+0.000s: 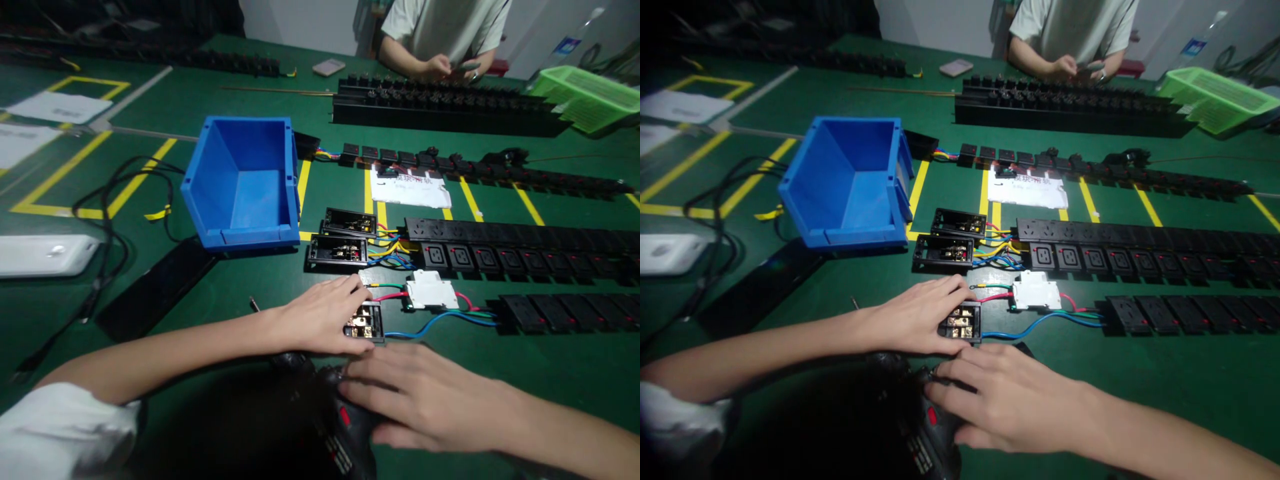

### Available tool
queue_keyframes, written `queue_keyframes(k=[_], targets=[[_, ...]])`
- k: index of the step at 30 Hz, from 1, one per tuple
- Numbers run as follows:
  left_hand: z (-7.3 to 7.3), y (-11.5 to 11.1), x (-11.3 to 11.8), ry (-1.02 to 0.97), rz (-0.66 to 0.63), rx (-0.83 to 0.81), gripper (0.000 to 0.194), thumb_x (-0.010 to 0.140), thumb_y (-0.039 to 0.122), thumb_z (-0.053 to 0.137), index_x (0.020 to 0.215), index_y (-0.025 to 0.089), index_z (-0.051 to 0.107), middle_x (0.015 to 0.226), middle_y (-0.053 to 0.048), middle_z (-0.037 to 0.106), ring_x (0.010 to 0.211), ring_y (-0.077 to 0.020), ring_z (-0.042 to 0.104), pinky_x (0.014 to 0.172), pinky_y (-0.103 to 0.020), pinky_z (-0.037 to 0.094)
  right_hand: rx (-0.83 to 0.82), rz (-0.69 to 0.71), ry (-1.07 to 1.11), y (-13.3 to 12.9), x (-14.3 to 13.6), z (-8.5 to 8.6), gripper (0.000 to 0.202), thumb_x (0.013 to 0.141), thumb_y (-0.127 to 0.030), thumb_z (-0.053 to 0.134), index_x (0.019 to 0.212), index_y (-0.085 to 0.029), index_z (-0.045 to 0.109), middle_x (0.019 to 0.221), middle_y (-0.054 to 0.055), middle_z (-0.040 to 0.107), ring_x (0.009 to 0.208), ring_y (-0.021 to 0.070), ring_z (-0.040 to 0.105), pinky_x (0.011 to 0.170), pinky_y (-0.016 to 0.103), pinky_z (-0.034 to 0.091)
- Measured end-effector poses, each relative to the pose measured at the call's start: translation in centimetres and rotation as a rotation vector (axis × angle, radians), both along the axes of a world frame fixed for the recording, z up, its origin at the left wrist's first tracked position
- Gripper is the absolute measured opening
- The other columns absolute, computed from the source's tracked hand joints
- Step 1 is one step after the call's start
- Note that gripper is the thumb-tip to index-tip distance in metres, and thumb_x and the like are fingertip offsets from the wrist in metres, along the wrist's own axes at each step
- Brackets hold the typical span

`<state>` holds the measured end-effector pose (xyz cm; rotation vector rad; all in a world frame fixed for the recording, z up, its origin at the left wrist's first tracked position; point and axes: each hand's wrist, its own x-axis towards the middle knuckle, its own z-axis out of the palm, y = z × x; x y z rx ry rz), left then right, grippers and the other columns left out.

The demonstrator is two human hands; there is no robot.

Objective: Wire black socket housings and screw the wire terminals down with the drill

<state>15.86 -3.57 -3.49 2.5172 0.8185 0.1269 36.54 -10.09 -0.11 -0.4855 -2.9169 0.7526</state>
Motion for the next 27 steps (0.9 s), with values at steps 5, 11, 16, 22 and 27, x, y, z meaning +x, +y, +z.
queue_keyframes(k=[5,11,16,22,27], targets=[[0.0,0.0,0.1,-0.015,0.004,-0.021,0.059,0.079,0.058,0.060,0.121,0.017,0.049,0.113,-0.010,0.053,0.102,-0.0264,0.056,0.085,-0.037,0.048,0.153,-0.304,0.065,4.1,3.8,0.8,0.037,0.093,-0.026,0.056,0.128,-0.016,0.052,0.120,0.009,0.059,0.107,0.0157,0.054,0.091,0.029,0.047],[0.0,0.1,0.2,-0.012,0.016,-0.037,0.060,0.080,0.060,0.058,0.121,0.017,0.050,0.112,-0.009,0.054,0.104,-0.0272,0.055,0.087,-0.039,0.047,0.294,-0.377,-0.223,7.2,7.1,-1.5,0.048,0.086,-0.038,0.065,0.127,-0.018,0.054,0.123,0.012,0.056,0.115,0.0257,0.048,0.095,0.042,0.042],[0.1,0.1,0.3,0.005,0.026,-0.051,0.059,0.079,0.059,0.059,0.121,0.019,0.049,0.113,-0.009,0.055,0.104,-0.0275,0.055,0.086,-0.038,0.047,0.293,-0.344,-0.223,7.3,7.0,-2.6,0.025,0.086,-0.027,0.063,0.110,-0.018,0.063,0.110,0.009,0.059,0.106,0.0223,0.050,0.093,0.039,0.039],[0.0,0.1,0.4,-0.031,0.058,-0.090,0.070,0.077,0.057,0.061,0.131,0.017,0.040,0.125,-0.011,0.054,0.113,-0.0290,0.055,0.095,-0.041,0.044,0.290,-0.328,-0.212,7.2,7.1,-1.5,0.019,0.087,-0.024,0.060,0.105,-0.017,0.062,0.107,0.008,0.058,0.099,0.0216,0.048,0.088,0.037,0.038],[-0.2,0.0,0.3,-0.035,0.088,-0.111,0.082,0.076,0.058,0.061,0.139,0.014,0.031,0.135,-0.015,0.050,0.122,-0.0304,0.051,0.103,-0.041,0.040,0.235,-0.314,-0.140,7.3,7.5,-0.5,0.018,0.090,-0.030,0.055,0.101,-0.016,0.061,0.102,0.010,0.058,0.094,0.0196,0.048,0.079,0.031,0.039]])
